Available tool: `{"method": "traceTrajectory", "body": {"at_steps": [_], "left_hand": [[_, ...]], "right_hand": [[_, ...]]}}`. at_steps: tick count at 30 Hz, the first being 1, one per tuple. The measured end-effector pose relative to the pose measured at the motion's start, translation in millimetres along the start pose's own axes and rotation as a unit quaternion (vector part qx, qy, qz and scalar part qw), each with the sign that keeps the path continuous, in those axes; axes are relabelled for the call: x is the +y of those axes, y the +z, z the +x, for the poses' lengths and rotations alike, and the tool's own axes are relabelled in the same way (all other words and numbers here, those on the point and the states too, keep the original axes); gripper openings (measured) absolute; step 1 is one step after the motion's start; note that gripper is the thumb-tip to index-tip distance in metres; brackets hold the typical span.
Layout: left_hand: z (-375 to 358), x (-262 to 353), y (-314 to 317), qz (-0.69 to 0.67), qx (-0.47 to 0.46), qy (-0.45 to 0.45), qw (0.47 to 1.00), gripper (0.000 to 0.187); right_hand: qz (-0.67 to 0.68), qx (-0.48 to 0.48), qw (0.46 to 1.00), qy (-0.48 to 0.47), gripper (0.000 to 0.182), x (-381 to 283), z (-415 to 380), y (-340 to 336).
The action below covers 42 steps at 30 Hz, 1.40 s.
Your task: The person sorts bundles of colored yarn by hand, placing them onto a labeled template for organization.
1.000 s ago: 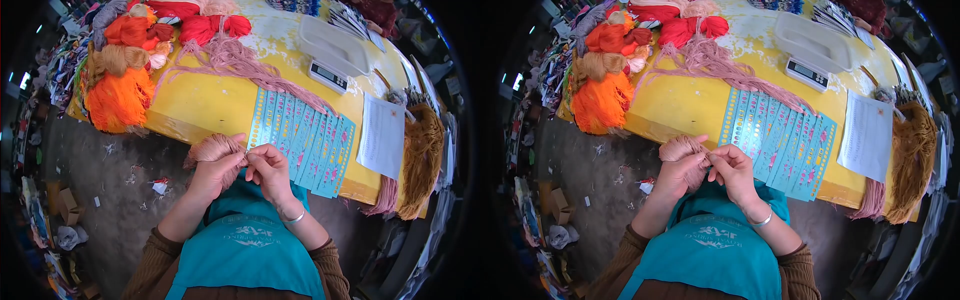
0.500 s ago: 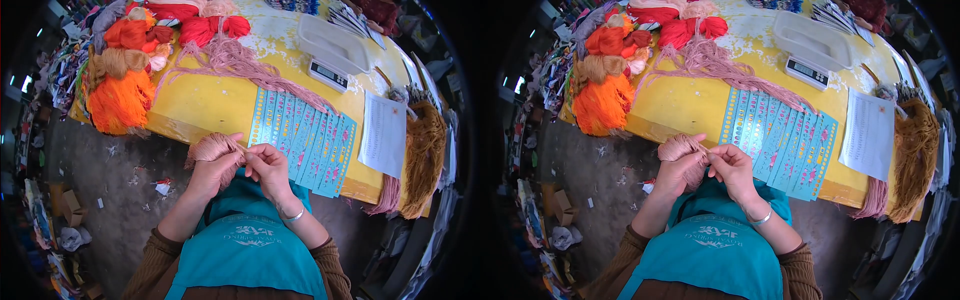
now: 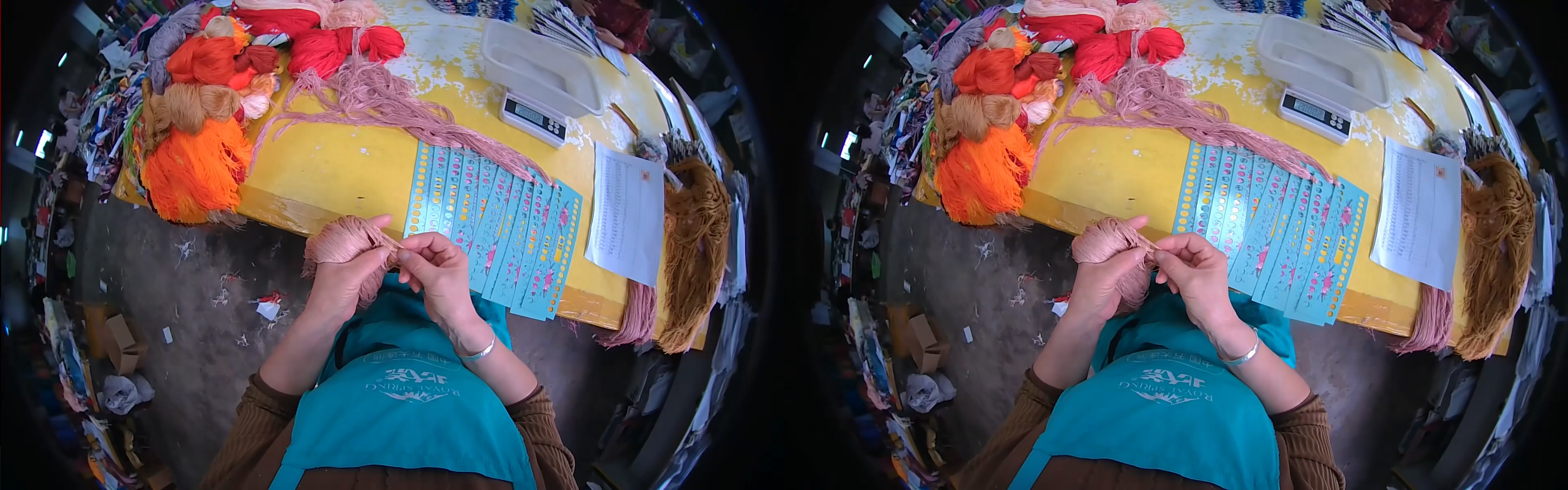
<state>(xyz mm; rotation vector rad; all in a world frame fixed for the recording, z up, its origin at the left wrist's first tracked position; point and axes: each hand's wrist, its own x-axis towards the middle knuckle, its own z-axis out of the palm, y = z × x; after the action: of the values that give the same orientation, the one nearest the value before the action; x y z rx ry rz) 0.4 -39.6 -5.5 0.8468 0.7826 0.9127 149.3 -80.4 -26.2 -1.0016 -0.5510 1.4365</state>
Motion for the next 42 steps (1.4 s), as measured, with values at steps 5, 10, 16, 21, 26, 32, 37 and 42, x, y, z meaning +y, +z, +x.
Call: {"method": "traceTrajectory", "body": {"at_steps": [5,10,16,21,26,32,37,42], "left_hand": [[-0.3,-2.8,-2.1,0.008,0.001,0.004,1.000,0.045],[-1.2,-0.9,-1.1,0.011,-0.009,0.003,1.000,0.049],[-2.1,1.8,0.9,0.006,-0.007,0.008,1.000,0.047],[-1.2,2.6,-2.2,0.006,-0.010,0.010,1.000,0.034],[-1.1,4.9,-20.2,0.022,-0.042,-0.054,0.997,0.021],[-0.2,15.4,-5.4,-0.236,-0.030,-0.111,0.965,0.042],[1.4,13.0,-7.5,-0.165,-0.098,-0.094,0.977,0.046],[1.3,7.1,-6.9,-0.122,-0.074,-0.091,0.985,0.044]], "right_hand": [[0.001,0.018,1.000,-0.011,0.009,2.0,-1.7,1.1],[0.018,0.035,0.999,-0.026,0.010,6.0,-2.1,-0.1],[0.077,0.037,0.996,0.010,0.009,4.3,-3.9,1.1],[0.022,-0.027,0.996,0.081,0.009,-11.8,-1.2,-0.6],[-0.058,-0.116,0.983,0.127,0.010,-16.2,1.1,-15.1],[0.284,-0.105,0.944,0.127,0.015,-3.1,4.7,-16.6],[0.098,-0.081,0.988,0.089,0.022,-3.7,2.2,-1.0],[0.002,-0.053,0.994,0.097,0.009,0.1,-0.4,9.8]]}}
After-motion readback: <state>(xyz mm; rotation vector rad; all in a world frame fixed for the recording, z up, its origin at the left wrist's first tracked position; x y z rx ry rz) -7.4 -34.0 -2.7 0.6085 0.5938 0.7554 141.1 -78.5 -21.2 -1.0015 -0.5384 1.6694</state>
